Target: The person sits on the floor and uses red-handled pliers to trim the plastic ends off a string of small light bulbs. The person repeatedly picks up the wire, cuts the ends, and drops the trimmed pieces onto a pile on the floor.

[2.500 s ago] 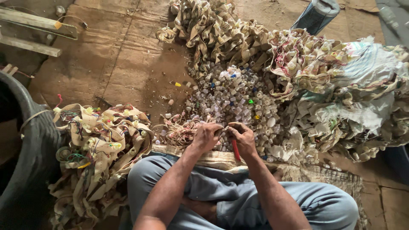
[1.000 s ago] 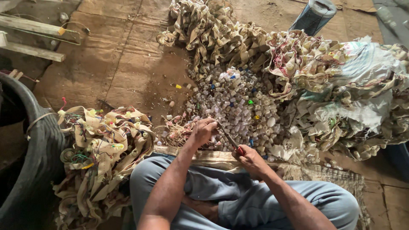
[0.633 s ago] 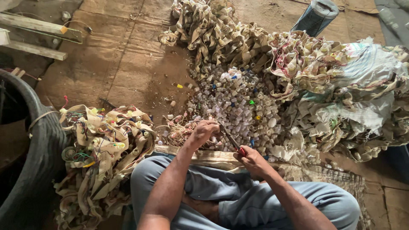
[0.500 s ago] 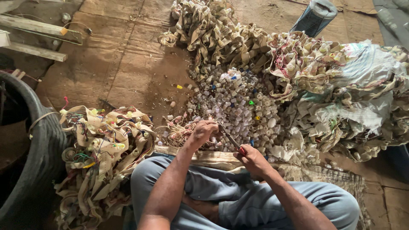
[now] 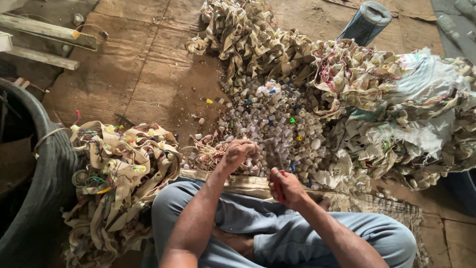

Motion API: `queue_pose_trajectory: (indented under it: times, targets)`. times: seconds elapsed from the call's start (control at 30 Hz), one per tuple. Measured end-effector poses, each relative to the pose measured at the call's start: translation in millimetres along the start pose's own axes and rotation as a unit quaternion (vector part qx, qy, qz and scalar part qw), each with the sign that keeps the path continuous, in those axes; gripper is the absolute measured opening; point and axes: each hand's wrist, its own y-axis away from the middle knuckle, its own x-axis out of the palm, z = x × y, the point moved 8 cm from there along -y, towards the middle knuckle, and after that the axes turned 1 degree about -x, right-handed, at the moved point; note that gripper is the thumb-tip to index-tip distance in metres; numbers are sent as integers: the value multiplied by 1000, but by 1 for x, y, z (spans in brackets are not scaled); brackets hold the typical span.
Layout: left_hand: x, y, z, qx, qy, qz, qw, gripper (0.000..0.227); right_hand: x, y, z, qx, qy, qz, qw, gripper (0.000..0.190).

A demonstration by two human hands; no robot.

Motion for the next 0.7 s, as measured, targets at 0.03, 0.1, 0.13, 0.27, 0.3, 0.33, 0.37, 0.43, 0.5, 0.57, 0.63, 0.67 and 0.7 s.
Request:
queue_pose_trajectory:
  times: [0.03, 0.1, 0.13, 0.27, 0.3, 0.33, 0.37, 0.43, 0.5, 0.57, 0.63, 0.67, 0.7]
  targets:
    - [0, -1, 4, -20, 35, 2, 999, 27, -3, 0, 1, 17, -51, -26, 998, 35]
    - [-4, -4, -8, 68, 32, -18, 997, 28, -17, 0, 25, -72, 165, -95, 979, 37]
    - [-6, -3, -13, 111, 30, -29, 993, 28, -23, 1, 36, -113, 271, -128, 947, 38]
    - [-29, -4, -3, 40, 84, -138, 986, 24, -34, -12, 47, -185, 403, -142, 885, 29]
    - [-34, -3, -6, 38, 88, -155, 983, 25, -40, -17, 39, -145, 375, -135, 905, 30]
    - [-39, 0, -9, 35, 94, -173, 980, 26, -45, -21, 28, -103, 348, -126, 923, 31]
    - [-42, 2, -13, 31, 84, -181, 979, 25, -46, -24, 25, -104, 330, -117, 931, 30]
    - [-44, 6, -22, 23, 66, -195, 978, 25, -48, -29, 21, -106, 292, -100, 945, 30]
    - [-36, 13, -50, 83, -158, -207, 962, 25, -54, -34, 15, -78, 287, -100, 949, 33]
    - [-19, 19, -68, 107, -350, -195, 910, 25, -64, -37, 15, -63, 316, -125, 938, 37]
    - [1, 31, -73, 92, -508, -170, 840, 29, -72, -37, 15, -58, 381, -167, 907, 42]
    - [19, 36, -76, 139, -559, -110, 810, 23, -72, -36, 22, -100, 426, -188, 879, 44]
    - [37, 42, -76, 184, -606, -49, 773, 19, -71, -35, 28, -142, 469, -207, 847, 46]
